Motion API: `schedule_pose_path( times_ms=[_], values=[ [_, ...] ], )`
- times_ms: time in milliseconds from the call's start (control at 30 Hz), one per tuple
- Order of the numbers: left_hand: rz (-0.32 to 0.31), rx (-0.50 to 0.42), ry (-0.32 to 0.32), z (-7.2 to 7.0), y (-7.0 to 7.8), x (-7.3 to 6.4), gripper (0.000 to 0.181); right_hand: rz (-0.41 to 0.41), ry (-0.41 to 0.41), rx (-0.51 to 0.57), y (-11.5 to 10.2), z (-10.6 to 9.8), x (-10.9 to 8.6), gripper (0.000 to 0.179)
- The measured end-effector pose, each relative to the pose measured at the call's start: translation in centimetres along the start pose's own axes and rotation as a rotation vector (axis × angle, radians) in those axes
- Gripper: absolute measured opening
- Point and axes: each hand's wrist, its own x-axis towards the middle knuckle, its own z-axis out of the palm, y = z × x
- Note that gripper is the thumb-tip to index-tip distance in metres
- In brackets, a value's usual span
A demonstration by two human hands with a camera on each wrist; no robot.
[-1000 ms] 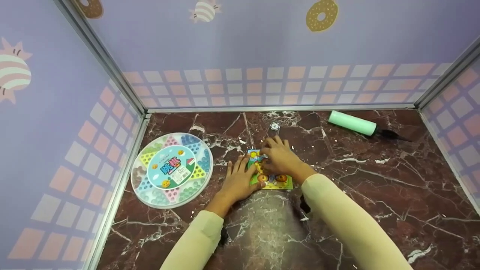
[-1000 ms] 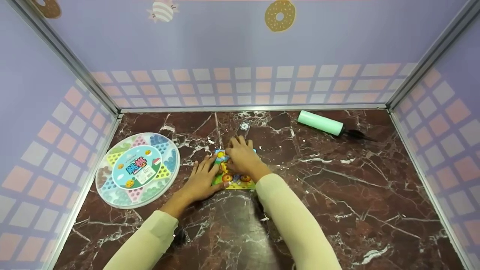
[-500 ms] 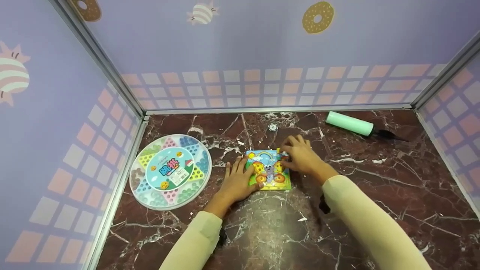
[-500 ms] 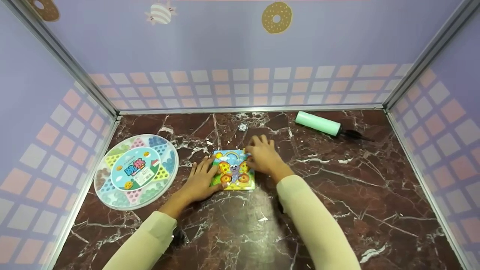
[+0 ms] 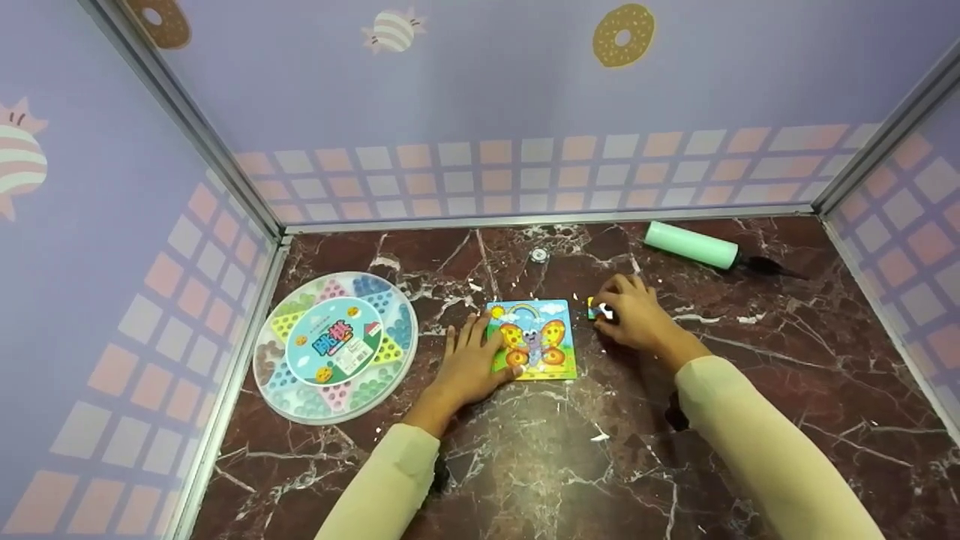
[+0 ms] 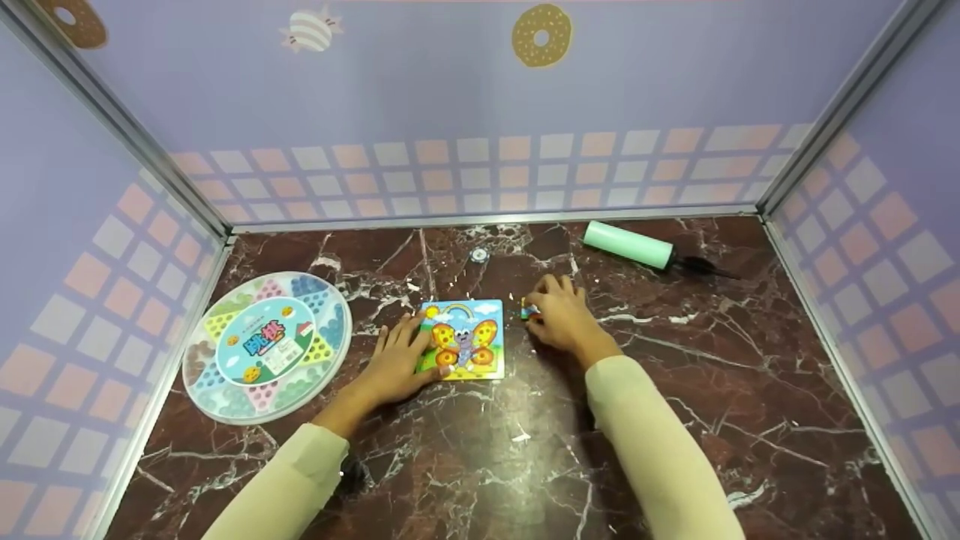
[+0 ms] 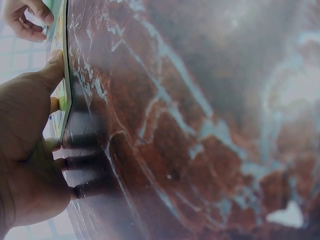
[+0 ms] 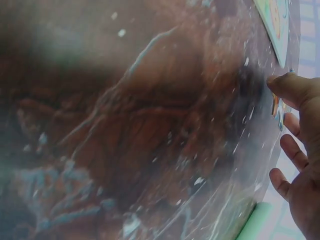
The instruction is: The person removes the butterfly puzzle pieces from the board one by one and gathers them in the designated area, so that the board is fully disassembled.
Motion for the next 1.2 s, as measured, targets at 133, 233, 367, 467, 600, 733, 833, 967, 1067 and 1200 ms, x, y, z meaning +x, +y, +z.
schedule_pose_path(
  times_ms=[133,233,367,467,600,733,833,967,1067,1200],
  values=[
    [-0.016,0.016,-0.013,0.0,0.0,0.1,0.058,0.039,-0.018,0.020,0.5,0.0,-0.4,0.029],
    [-0.018,0.011,-0.017,0.1,0.0,0.1,0.057,0.057,-0.035,0.034,0.7,0.1,-0.6,0.031],
    [-0.014,-0.007,-0.024,0.1,0.0,0.0,0.056,0.063,-0.043,0.041,1.0,0.2,-0.8,0.033],
    [-0.008,-0.023,-0.027,0.0,0.1,0.1,0.055,0.062,-0.038,0.046,1.3,0.1,-0.9,0.032],
    [-0.006,-0.033,-0.036,-0.2,0.1,0.1,0.055,0.053,-0.034,0.045,1.4,-0.1,-0.9,0.029],
    [-0.002,-0.023,-0.034,-0.3,0.1,0.1,0.058,0.050,-0.034,0.033,1.5,0.0,-0.9,0.028],
    [0.000,-0.015,-0.026,-0.3,0.1,0.1,0.057,0.050,-0.030,0.024,1.5,-0.1,-0.9,0.029],
    [-0.009,-0.008,-0.027,-0.2,0.1,0.0,0.057,0.045,-0.026,0.014,1.5,-0.1,-0.9,0.031],
    [-0.012,-0.005,-0.025,-0.2,0.2,-0.1,0.057,0.052,-0.022,0.024,1.4,-0.2,-1.0,0.035],
    [-0.011,0.003,-0.016,-0.2,0.2,0.0,0.059,0.056,-0.020,0.042,0.8,-0.3,-0.7,0.042]
  ],
)
